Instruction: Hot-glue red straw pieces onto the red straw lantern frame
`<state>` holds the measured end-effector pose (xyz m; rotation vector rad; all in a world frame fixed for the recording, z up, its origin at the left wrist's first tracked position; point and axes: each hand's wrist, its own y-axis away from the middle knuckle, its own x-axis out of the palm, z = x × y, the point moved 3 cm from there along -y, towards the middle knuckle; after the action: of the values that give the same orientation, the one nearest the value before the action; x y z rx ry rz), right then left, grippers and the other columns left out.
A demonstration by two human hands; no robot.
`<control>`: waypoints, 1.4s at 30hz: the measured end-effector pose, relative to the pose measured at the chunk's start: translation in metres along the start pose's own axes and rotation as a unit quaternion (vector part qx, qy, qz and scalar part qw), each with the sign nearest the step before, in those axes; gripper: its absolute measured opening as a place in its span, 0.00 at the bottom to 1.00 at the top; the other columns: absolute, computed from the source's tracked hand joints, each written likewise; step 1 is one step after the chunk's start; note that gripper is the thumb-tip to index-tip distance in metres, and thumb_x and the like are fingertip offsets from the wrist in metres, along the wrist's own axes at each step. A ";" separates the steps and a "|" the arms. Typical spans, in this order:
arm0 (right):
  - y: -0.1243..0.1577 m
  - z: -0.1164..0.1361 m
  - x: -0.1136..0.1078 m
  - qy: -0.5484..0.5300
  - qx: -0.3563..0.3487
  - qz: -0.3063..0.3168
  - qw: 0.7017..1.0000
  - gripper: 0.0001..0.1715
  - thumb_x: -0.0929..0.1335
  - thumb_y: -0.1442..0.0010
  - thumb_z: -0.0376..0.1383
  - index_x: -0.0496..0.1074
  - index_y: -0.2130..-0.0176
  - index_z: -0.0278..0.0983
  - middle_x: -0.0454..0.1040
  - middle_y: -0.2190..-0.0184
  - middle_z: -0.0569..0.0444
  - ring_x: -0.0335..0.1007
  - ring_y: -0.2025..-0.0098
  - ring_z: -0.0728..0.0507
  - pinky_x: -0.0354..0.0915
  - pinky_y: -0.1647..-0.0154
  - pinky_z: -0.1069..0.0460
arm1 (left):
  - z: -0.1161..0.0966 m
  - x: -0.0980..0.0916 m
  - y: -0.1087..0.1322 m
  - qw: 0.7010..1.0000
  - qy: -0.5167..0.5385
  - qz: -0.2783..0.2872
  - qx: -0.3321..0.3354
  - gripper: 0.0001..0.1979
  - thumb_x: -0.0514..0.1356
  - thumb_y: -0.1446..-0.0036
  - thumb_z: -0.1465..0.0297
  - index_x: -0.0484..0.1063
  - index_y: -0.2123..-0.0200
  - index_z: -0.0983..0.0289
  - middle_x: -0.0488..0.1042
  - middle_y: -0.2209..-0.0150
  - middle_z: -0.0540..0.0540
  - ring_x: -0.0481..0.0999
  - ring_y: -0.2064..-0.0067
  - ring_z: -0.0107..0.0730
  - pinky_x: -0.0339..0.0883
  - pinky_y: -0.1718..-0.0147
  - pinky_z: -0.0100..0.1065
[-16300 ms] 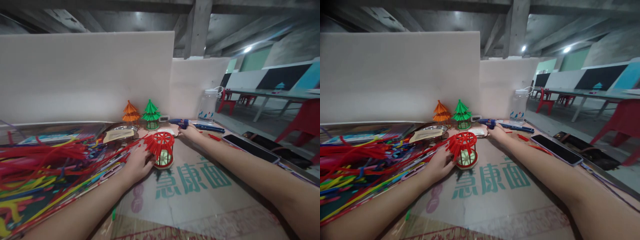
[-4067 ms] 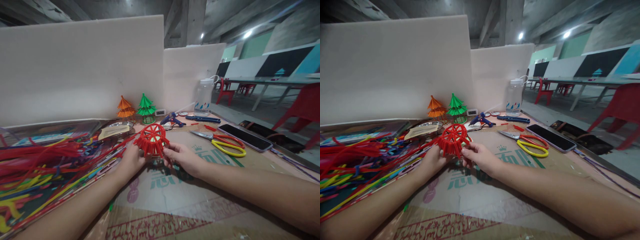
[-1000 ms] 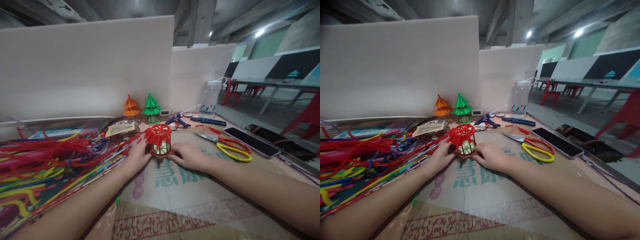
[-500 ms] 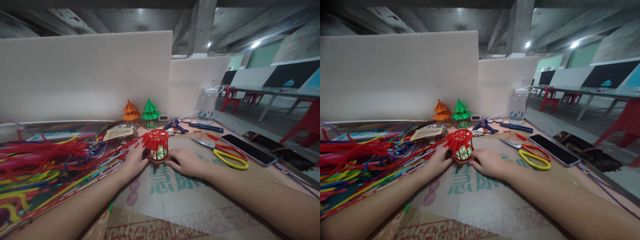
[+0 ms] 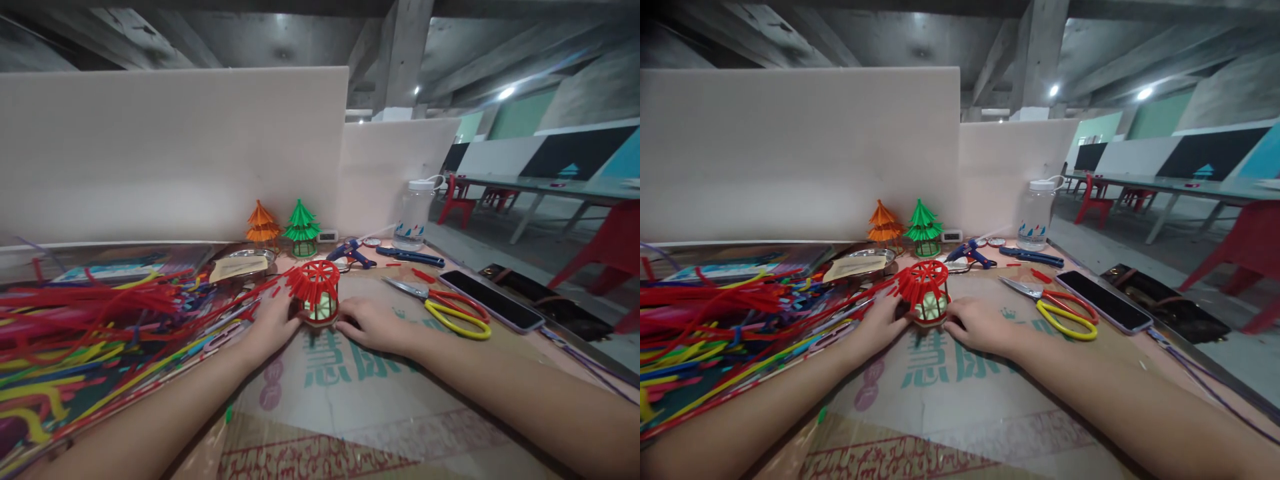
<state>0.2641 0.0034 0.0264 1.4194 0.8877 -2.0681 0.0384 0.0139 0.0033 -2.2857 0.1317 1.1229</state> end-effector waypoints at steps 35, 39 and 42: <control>-0.060 -0.135 -0.053 0.008 0.259 -0.117 0.959 0.30 0.73 0.38 0.39 0.70 0.41 0.30 0.74 0.41 0.37 0.70 0.40 0.34 0.63 0.42 0.47 | 0.007 0.004 0.001 1.000 -0.018 0.013 -0.023 0.09 0.59 0.38 0.66 0.73 0.57 0.63 0.80 0.56 0.63 0.80 0.53 0.52 0.72 0.55 0.48; -0.084 -0.143 -0.034 -0.036 0.299 -0.097 0.949 0.22 0.71 0.33 0.42 0.72 0.44 0.34 0.75 0.46 0.45 0.75 0.48 0.39 0.71 0.47 0.41 | 0.009 0.005 0.001 1.000 -0.012 -0.001 -0.012 0.09 0.60 0.38 0.66 0.73 0.57 0.62 0.80 0.57 0.62 0.80 0.54 0.52 0.73 0.55 0.47; -0.090 -0.146 -0.024 -0.053 0.337 -0.106 0.934 0.22 0.70 0.31 0.43 0.71 0.42 0.36 0.73 0.44 0.46 0.74 0.48 0.39 0.74 0.49 0.39 | 0.009 0.006 0.001 1.000 -0.005 0.005 -0.012 0.10 0.60 0.38 0.65 0.73 0.56 0.63 0.80 0.56 0.63 0.80 0.53 0.51 0.73 0.54 0.47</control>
<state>0.3015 0.1722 0.0334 1.5534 0.2878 -2.7507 0.0354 0.0191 -0.0059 -2.3032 0.1251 1.1469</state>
